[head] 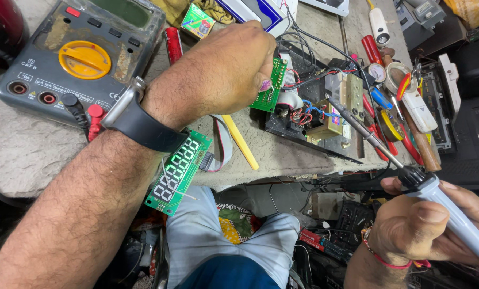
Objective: The person solders wires to a green circuit board and a digital display module using a soldering iron and solder wire. They repeatedly heat joints and feed solder to secure connections, then test the display by touching points with a wire.
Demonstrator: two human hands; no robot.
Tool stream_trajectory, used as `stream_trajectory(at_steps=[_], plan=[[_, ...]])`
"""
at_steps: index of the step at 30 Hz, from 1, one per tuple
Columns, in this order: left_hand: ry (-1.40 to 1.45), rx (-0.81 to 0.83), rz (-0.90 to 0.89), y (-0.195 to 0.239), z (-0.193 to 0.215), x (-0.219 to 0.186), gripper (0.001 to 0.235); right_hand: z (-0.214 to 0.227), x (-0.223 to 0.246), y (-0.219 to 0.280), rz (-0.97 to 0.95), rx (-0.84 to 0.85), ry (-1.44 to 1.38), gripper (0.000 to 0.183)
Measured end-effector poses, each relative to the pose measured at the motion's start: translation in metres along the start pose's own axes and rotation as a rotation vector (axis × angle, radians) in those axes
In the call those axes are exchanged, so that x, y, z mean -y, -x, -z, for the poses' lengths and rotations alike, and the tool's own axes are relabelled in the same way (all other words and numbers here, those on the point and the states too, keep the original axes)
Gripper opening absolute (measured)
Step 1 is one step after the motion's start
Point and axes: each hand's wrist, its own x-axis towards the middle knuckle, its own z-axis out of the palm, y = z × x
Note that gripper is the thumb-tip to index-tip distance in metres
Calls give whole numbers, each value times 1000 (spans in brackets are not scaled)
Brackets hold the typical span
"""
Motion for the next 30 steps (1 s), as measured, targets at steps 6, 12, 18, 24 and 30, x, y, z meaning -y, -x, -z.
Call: stream_trajectory(at_steps=[6, 12, 18, 24, 30], plan=[[-20, -9, 13, 0, -3, -1, 5, 48, 24, -82, -1715, 594, -862, 63], [-51, 27, 20, 0, -2, -3, 8, 28, 34, -78, -1717, 637, -931, 59], [-75, -21, -48, 1, -3, -1, 7, -48, 47, -11, 214, 460, 23, 50], [-109, 29, -15, 0, -6, 1, 12, -96, 33, 5, 313, 135, -82, 46], [-21, 13, 36, 0, 1, -2, 5, -115, 50, -12, 346, 90, -77, 51]])
